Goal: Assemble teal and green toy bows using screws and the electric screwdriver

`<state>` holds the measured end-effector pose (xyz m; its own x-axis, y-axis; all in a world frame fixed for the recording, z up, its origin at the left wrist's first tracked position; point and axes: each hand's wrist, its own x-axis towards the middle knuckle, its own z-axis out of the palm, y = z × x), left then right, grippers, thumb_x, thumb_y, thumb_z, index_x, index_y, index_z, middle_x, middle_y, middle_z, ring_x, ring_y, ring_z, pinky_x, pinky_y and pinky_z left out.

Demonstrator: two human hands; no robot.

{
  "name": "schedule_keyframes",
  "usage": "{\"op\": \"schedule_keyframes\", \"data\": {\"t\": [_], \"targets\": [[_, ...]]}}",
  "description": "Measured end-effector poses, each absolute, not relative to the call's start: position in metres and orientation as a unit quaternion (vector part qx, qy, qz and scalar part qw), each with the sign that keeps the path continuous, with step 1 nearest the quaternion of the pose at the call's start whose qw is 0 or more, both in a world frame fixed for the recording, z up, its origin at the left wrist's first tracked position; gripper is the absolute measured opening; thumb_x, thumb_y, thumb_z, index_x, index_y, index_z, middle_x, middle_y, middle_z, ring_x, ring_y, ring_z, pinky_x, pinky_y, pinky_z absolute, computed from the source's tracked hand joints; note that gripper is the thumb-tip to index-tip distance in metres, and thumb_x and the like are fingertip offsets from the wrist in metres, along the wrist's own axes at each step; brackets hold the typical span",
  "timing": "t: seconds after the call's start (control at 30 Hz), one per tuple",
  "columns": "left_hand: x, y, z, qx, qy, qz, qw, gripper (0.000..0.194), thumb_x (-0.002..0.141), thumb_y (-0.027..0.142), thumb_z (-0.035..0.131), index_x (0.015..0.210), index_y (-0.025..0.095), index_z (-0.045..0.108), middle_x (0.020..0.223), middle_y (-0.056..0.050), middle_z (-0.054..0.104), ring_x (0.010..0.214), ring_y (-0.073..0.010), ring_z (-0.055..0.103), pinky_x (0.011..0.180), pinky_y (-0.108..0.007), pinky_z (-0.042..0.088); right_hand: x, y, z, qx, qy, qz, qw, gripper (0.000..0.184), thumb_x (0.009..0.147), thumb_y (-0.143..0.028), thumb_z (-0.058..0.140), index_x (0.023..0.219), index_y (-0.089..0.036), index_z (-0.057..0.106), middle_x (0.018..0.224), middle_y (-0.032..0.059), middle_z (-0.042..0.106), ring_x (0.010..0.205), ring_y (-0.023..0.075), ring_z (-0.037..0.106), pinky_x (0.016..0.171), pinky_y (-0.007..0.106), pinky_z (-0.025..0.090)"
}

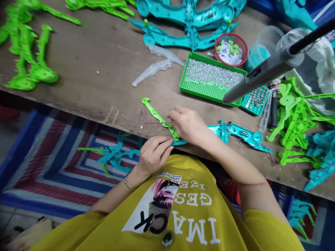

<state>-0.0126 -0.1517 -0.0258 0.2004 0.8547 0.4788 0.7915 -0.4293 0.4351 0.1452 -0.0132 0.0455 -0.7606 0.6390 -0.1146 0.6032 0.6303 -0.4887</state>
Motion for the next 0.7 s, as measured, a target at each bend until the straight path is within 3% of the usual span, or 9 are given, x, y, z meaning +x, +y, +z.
{"op": "schedule_keyframes", "data": {"t": [0.07,0.17,0.3,0.4,0.53,0.7], "targets": [[-0.019,-0.154,-0.031,0.751,0.553,0.361,0.035,0.014,0.096,0.021,0.061,0.103,0.017,0.072,0.09,-0.009,0.076,0.085,-0.0196,0.069,0.078,-0.033,0.055,0.116,-0.014,0.04,-0.298,-0.912,0.282,0.021,0.03,0.097,-0.018,0.049,0.121,-0.013,0.067,0.11,0.0128,0.064,0.088,0.0195,0.058,0.078,0.031,0.042],[-0.026,-0.155,-0.038,0.739,0.577,0.348,0.027,0.011,0.096,0.022,0.061,0.094,0.018,0.071,0.084,-0.008,0.074,0.079,-0.0199,0.066,0.074,-0.034,0.052,0.088,-0.013,0.031,-0.257,-0.92,0.294,-0.021,0.031,0.094,-0.015,0.051,0.12,-0.014,0.067,0.115,0.0128,0.061,0.082,0.0167,0.055,0.074,0.03,0.04],[-0.036,-0.151,-0.044,0.719,0.608,0.334,0.041,0.014,0.096,0.025,0.061,0.096,0.019,0.072,0.087,-0.009,0.075,0.084,-0.0206,0.068,0.079,-0.036,0.053,0.085,0.002,0.026,-0.266,-0.915,0.304,-0.002,0.026,0.091,-0.009,0.045,0.101,-0.012,0.069,0.101,0.0108,0.063,0.08,0.0167,0.053,0.075,0.029,0.038],[-0.043,-0.143,-0.046,0.705,0.62,0.341,0.04,0.013,0.095,0.022,0.059,0.095,0.02,0.072,0.096,-0.01,0.077,0.092,-0.0217,0.07,0.086,-0.039,0.055,0.093,0.012,0.028,-0.277,-0.908,0.312,0.034,0.028,0.083,-0.004,0.045,0.1,-0.011,0.066,0.089,0.0083,0.064,0.082,0.0177,0.054,0.078,0.029,0.039],[-0.05,-0.133,-0.046,0.696,0.625,0.352,0.025,0.009,0.091,0.02,0.058,0.087,0.022,0.066,0.092,-0.008,0.076,0.099,-0.0232,0.07,0.093,-0.042,0.053,0.089,0.009,0.027,-0.237,-0.909,0.342,0.036,0.035,0.078,-0.005,0.05,0.111,-0.012,0.062,0.099,0.0093,0.068,0.087,0.0182,0.057,0.081,0.029,0.042],[-0.056,-0.133,-0.047,0.667,0.636,0.387,-0.026,0.005,0.087,0.024,0.06,0.082,0.023,0.059,0.084,-0.007,0.07,0.099,-0.0245,0.069,0.097,-0.045,0.053,0.077,0.001,0.018,-0.2,-0.911,0.358,0.032,0.034,0.086,-0.007,0.046,0.116,-0.012,0.063,0.107,0.0117,0.069,0.095,0.0194,0.06,0.084,0.03,0.043]]}}
